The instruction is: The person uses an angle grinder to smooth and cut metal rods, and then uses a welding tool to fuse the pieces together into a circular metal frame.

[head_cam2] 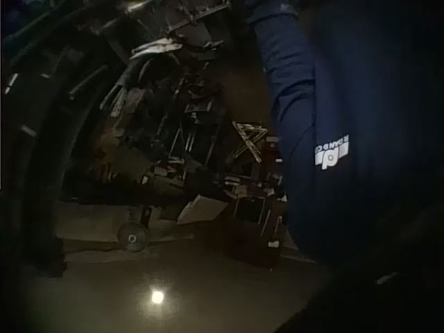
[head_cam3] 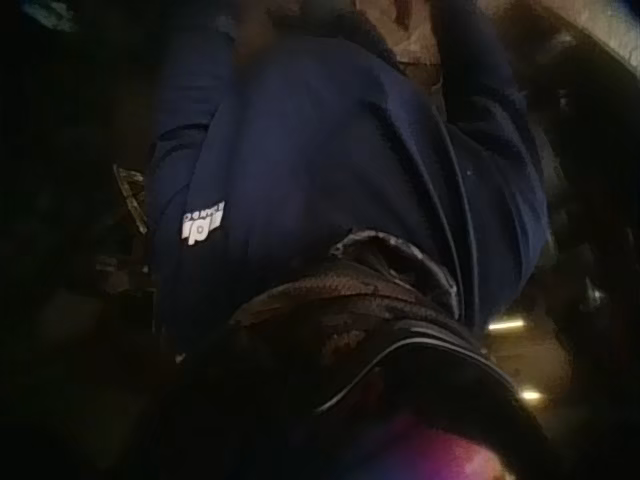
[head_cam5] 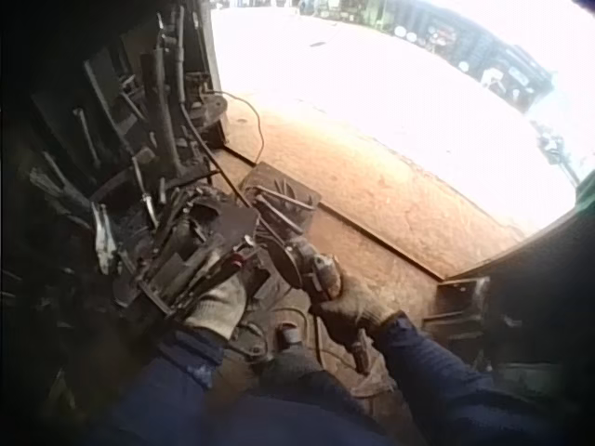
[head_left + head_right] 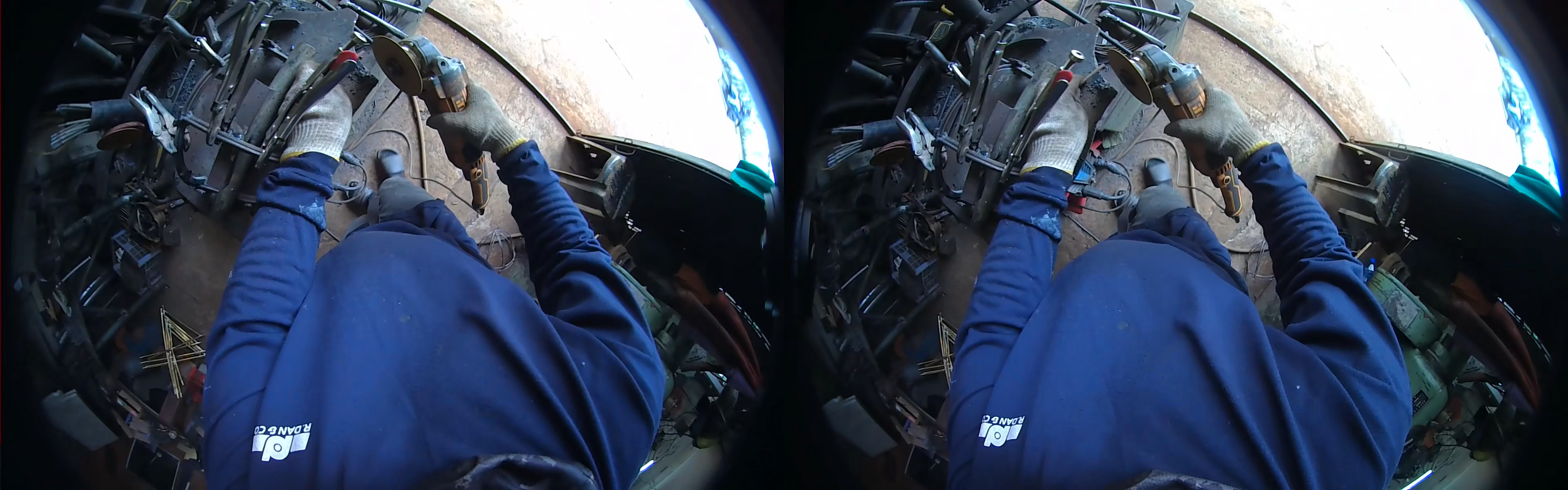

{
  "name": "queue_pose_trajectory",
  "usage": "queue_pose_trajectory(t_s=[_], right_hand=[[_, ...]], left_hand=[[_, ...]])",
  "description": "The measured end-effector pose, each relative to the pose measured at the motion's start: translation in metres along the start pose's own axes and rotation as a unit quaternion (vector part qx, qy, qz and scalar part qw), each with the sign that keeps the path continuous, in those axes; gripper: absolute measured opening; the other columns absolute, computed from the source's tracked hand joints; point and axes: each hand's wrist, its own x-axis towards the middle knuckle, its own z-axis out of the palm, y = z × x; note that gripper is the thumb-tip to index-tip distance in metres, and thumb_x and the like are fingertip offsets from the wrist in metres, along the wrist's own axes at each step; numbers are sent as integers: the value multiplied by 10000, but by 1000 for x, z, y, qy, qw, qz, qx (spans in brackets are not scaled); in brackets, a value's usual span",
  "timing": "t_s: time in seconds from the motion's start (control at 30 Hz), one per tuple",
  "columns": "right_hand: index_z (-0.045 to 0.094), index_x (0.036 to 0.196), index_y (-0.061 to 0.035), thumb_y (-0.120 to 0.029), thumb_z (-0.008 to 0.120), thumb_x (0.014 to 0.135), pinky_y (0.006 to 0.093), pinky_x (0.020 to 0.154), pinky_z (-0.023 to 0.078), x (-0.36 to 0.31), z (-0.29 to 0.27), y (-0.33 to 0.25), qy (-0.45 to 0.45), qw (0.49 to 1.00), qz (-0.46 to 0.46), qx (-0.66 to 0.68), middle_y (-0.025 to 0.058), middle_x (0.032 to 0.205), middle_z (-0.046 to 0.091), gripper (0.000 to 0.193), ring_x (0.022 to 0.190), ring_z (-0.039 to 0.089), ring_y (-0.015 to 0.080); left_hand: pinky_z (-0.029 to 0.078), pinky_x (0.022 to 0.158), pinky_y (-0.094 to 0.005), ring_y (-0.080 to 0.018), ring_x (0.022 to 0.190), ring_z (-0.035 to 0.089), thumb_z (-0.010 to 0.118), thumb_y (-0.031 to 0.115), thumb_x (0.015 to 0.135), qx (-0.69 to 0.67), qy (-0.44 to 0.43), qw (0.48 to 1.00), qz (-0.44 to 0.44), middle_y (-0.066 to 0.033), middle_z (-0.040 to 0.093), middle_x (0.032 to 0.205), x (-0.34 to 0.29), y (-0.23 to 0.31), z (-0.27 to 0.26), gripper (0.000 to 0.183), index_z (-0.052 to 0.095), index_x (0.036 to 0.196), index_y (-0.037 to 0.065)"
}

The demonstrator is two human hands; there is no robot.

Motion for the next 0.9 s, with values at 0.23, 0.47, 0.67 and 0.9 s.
queue_pose_trajectory(t_s=[0.23,0.47,0.67,0.9], right_hand=[[664,1104,-15,-393,853,606,374,781,553,10,-11,1,-34,999,-9,1,151,910,716,653,828,695,266],[667,1092,-11,-408,862,597,375,774,555,26,-14,2,-30,999,-26,8,157,906,715,664,813,698,270],[673,1073,1,-406,859,597,374,765,559,34,-15,-1,-74,997,-25,9,161,896,717,653,799,701,270],[660,1098,-7,-377,862,594,373,789,557,36,-18,-1,-100,995,-12,14,160,917,716,658,819,698,267]], left_hand=[[521,834,-479,-431,1014,630,497,51,953,59,19,997,51,-229,657,1044,-6,6,0,290,619,1211,105],[513,857,-437,-398,1041,640,517,57,965,24,-6,999,42,-229,653,1073,-8,-16,7,244,530,1209,58],[525,627,-458,-385,758,694,621,163,928,-6,91,988,126,-197,647,779,-9,-73,35,149,507,940,68],[465,1020,-375,-314,1176,588,553,9,913,86,-17,996,30,-166,614,1224,-22,-18,4,353,618,1257,51]])
